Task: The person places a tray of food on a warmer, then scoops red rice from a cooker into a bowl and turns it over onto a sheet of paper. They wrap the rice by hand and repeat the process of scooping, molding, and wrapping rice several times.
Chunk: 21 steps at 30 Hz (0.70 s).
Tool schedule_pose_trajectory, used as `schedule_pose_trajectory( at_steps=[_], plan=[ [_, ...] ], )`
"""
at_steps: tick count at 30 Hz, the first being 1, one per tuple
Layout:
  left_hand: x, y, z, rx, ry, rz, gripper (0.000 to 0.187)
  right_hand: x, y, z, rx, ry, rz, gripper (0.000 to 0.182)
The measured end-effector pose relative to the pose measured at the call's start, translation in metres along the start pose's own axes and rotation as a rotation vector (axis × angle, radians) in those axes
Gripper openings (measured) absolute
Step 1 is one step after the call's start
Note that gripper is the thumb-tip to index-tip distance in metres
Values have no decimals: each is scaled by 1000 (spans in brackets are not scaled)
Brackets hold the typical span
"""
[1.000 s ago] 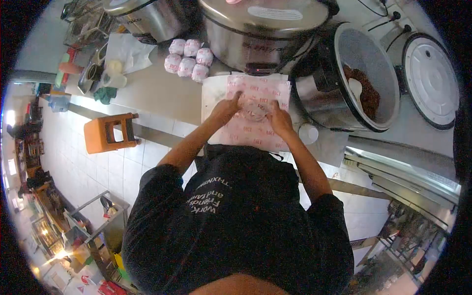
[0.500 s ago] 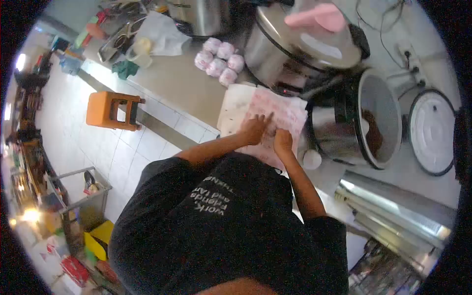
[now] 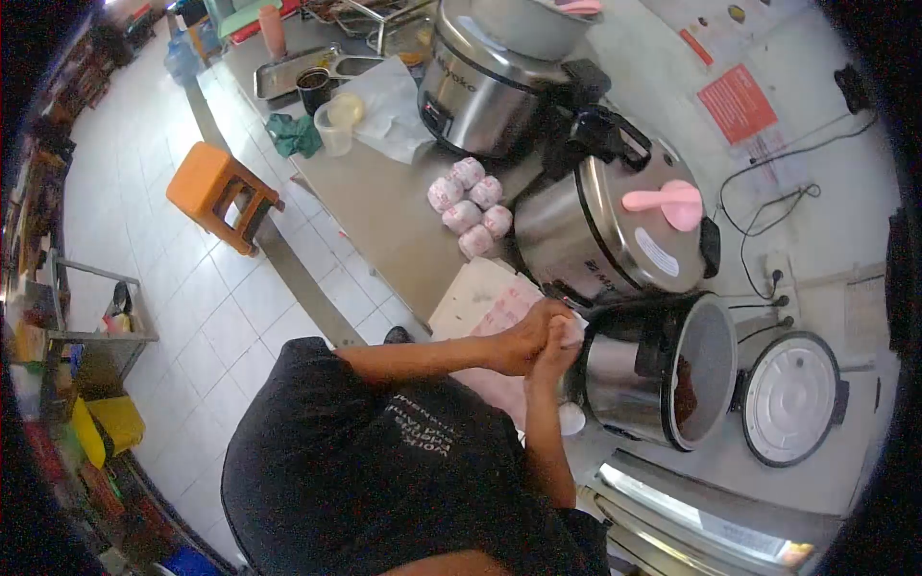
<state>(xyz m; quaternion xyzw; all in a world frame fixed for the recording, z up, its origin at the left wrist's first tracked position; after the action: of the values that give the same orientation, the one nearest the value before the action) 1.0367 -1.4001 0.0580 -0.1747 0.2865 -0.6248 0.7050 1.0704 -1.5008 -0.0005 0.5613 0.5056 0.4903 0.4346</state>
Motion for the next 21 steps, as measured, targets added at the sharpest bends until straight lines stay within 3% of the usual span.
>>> schedule_pose_trajectory(
  at_steps=[2, 6, 7, 8, 10, 11, 12, 14, 15, 17, 20, 21],
  plan=[
    [-19, -6, 11, -130, -21, -375, 65, 14, 9, 12, 158, 57, 200, 43],
    [-52, 37, -14, -365, -247, -826, 59, 68, 39, 14, -236, 79, -80, 49],
    [-65, 43, -24, -432, -363, -783, 56, 78, 48, 11, -316, 94, -233, 50],
    [-86, 36, -29, -357, -361, -395, 56, 89, 53, 10, -398, 108, -387, 50],
    [-123, 6, -32, -173, -333, 380, 57, 100, 34, 12, -446, 83, -230, 62],
    [-120, 21, -40, -227, -277, 340, 58, 111, 15, 17, -381, 58, -245, 67],
    [-124, 37, -53, -318, -417, 153, 55, 119, -2, 23, -314, 32, -259, 72],
    [-119, 73, -82, -499, -689, -238, 49, 160, -19, 26, -296, 354, -512, 91],
    [-117, 98, -103, -495, -790, -281, 51, 172, -19, 23, -301, 428, -668, 97],
    [-142, 136, -122, -643, -560, 109, 57, 190, -1, 6, -352, 493, -1001, 103],
    [-227, 190, -124, -852, -494, 542, 62, 156, 9, -5, -359, 456, -1056, 107],
    [-255, 212, -120, -962, -501, 512, 66, 133, 13, -8, -336, 397, -1017, 105]
  ],
)
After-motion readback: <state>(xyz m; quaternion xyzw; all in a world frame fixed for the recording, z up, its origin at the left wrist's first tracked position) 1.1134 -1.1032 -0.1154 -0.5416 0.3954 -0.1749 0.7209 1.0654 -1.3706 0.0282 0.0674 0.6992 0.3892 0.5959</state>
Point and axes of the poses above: each hand's wrist, its own z-axis towards the middle knuckle, its own x-axis out of the palm, y = z × x, the point moved 9 cm from there along z, towards the middle knuckle, and after that the axes turned 11 degrees about x, right-handed, at the moved point
